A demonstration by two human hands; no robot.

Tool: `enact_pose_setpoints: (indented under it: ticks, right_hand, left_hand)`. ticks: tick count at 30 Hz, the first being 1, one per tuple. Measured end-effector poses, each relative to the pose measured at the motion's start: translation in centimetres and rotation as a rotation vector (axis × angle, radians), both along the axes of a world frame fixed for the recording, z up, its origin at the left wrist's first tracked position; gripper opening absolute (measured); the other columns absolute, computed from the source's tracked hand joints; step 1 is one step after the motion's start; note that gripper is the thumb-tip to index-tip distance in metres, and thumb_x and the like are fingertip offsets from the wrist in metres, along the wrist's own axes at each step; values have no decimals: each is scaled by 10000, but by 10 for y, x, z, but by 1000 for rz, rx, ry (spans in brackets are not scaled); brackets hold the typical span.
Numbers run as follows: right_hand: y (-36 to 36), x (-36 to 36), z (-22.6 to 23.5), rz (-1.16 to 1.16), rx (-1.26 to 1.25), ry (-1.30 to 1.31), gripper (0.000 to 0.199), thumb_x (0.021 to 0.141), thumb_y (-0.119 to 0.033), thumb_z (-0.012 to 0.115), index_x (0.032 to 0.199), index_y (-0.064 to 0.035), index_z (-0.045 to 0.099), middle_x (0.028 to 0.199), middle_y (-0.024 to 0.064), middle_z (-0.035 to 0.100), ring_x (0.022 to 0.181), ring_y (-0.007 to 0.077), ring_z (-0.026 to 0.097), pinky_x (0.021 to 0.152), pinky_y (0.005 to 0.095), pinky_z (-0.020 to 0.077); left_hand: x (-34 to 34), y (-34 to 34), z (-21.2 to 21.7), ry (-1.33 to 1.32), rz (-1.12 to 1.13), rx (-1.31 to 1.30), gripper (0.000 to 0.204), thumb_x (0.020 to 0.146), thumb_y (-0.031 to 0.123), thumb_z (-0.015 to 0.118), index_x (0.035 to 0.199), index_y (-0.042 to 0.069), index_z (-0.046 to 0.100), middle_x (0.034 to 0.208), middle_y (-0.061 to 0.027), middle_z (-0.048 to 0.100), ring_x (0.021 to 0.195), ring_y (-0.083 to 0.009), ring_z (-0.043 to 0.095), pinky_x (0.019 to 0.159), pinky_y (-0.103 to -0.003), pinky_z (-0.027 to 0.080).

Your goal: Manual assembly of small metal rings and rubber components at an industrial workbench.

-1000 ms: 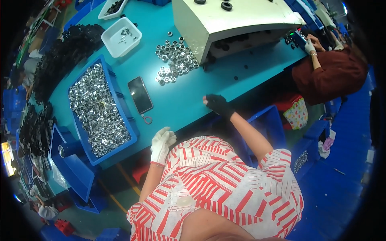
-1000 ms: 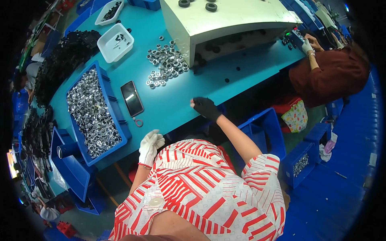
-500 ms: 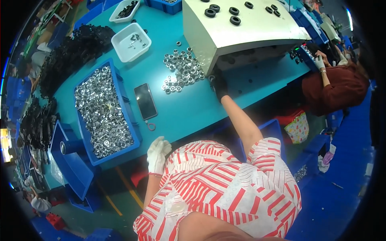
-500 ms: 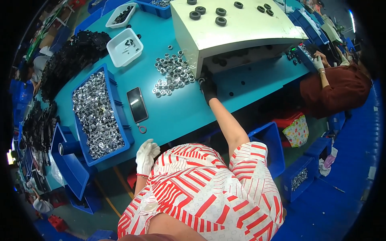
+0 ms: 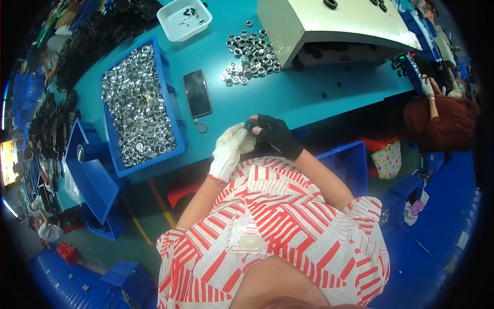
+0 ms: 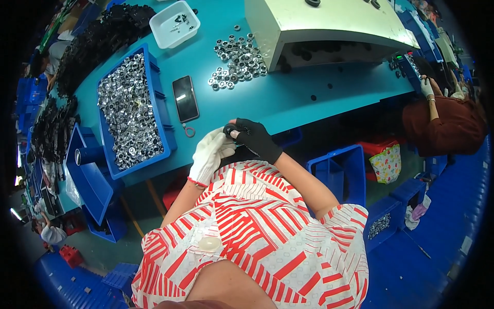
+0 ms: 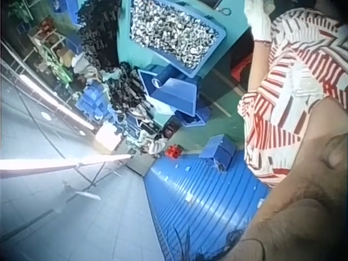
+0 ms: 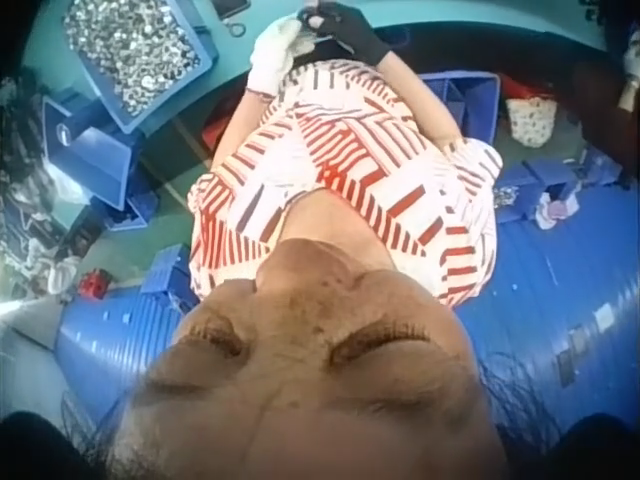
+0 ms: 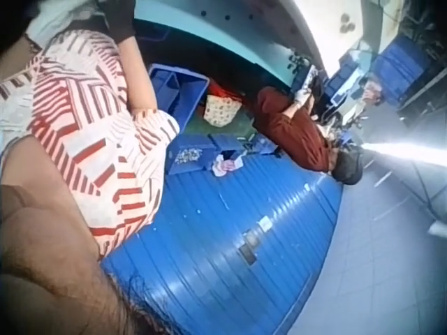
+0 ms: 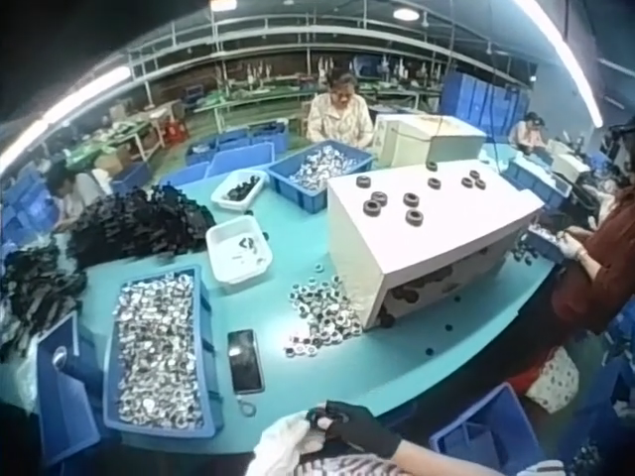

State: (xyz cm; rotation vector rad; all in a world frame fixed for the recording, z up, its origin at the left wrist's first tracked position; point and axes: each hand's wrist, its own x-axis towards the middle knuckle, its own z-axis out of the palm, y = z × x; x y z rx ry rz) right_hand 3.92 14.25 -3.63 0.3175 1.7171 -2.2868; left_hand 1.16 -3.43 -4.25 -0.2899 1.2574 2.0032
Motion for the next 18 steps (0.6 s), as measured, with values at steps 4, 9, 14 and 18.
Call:
enact_pose_setpoints:
  ticks: [4, 9, 14, 18]
  right_hand:
    - [-2, 10, -1, 45, 104, -12, 357, 924, -189, 563, 1226, 0, 543, 1048, 79, 637, 914, 127, 593, 803, 264, 487]
    - [-1, 14, 3, 123, 88, -38, 365, 954, -227, 508, 1238, -2, 539, 1062, 93, 640, 952, 136, 584, 841, 281, 472]
    - [1, 14, 4, 138, -53, -117, 340, 957, -202, 502, 1235, -12, 547, 1059, 80, 635, 921, 122, 591, 806, 266, 491]
    - [-2, 14, 5, 123, -140, -178, 326, 957, -190, 502, 1227, -16, 554, 1045, 74, 630, 897, 121, 599, 790, 254, 496]
  left_hand:
    - [4, 3, 23, 126, -90, -165, 420, 926, 198, 516, 1258, -55, 473, 1024, -109, 613, 802, -159, 611, 710, -264, 530]
    - [6, -6, 13, -10, -70, -101, 412, 926, 198, 511, 1240, -67, 485, 1004, -118, 614, 761, -148, 610, 673, -251, 542]
    - [8, -11, 8, -35, -34, 6, 424, 926, 249, 548, 1211, -61, 498, 973, -139, 620, 767, -190, 627, 692, -294, 550]
    - [11, -13, 15, -38, 21, -53, 439, 922, 297, 568, 1188, -47, 509, 961, -145, 620, 789, -208, 631, 701, -309, 549]
